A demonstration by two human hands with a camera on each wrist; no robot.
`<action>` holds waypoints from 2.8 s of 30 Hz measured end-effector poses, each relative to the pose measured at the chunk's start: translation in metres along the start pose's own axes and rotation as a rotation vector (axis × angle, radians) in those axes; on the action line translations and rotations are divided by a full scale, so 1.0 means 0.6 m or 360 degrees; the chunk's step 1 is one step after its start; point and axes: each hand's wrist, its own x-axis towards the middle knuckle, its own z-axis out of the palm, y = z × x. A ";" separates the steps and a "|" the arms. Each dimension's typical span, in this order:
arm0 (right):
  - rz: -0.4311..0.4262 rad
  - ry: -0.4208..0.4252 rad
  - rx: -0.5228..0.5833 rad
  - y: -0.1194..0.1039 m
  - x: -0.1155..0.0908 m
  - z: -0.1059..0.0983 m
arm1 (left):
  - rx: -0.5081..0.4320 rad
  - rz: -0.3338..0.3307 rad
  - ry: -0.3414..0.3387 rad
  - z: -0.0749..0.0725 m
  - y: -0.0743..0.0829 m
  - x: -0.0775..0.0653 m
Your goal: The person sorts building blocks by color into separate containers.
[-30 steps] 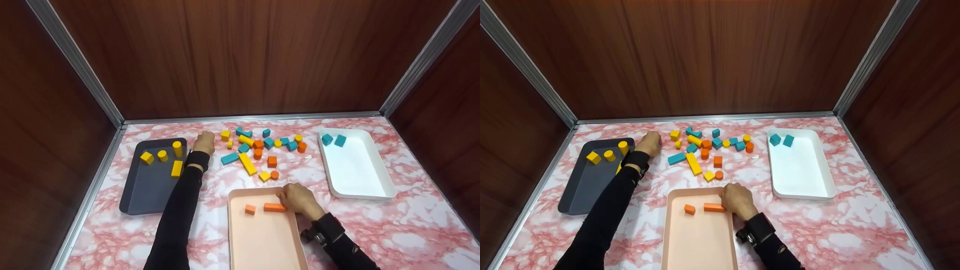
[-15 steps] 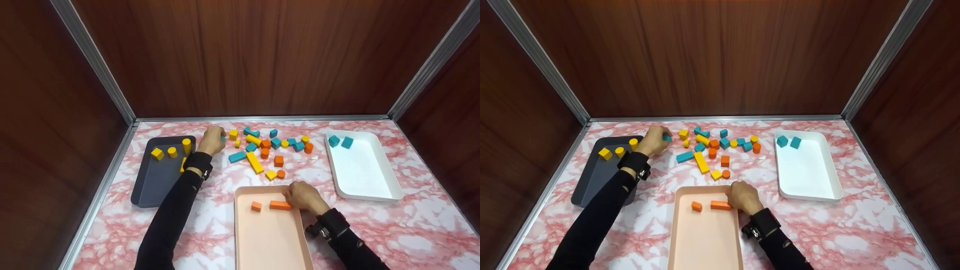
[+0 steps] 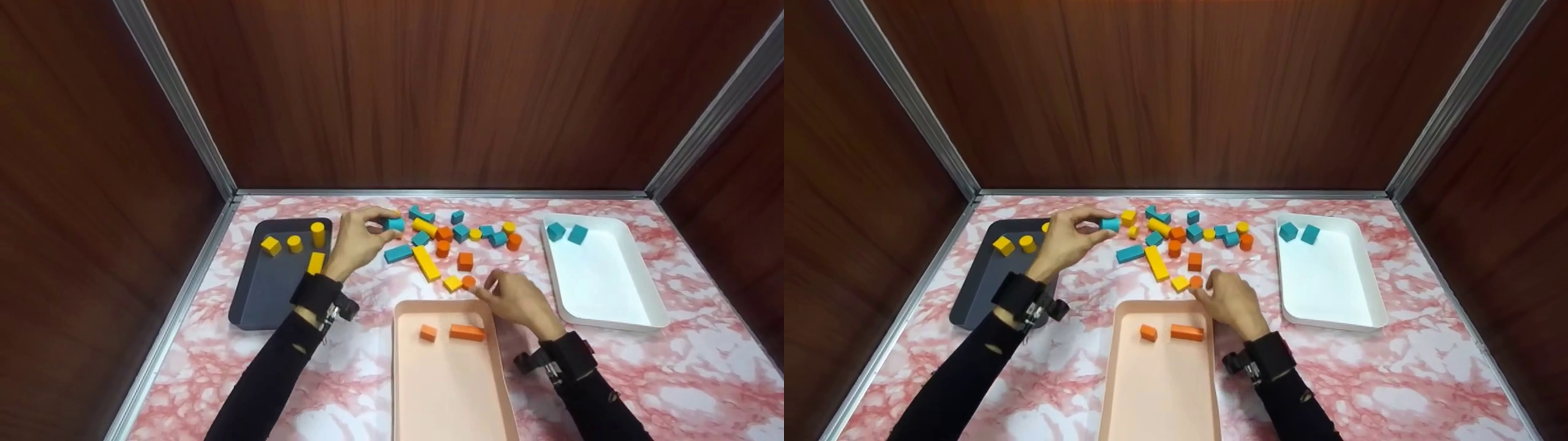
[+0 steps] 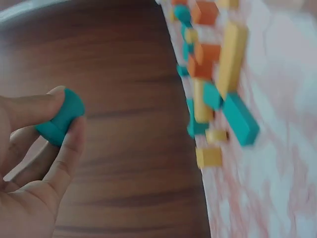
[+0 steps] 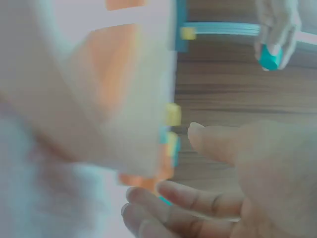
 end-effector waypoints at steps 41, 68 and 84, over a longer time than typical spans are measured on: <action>-0.0531 0.0567 0.0569 -0.006 0.021 -0.127 | 0.0677 -0.0659 -0.0544 0.115 -0.034 -0.130; 0.0285 0.0414 0.0007 0.333 0.151 -0.245 | 0.0995 -0.0385 -0.0246 0.167 -0.046 -0.134; 0.0224 0.0259 -0.0227 0.393 0.165 -0.212 | 0.0952 -0.0494 -0.0226 0.168 -0.051 -0.136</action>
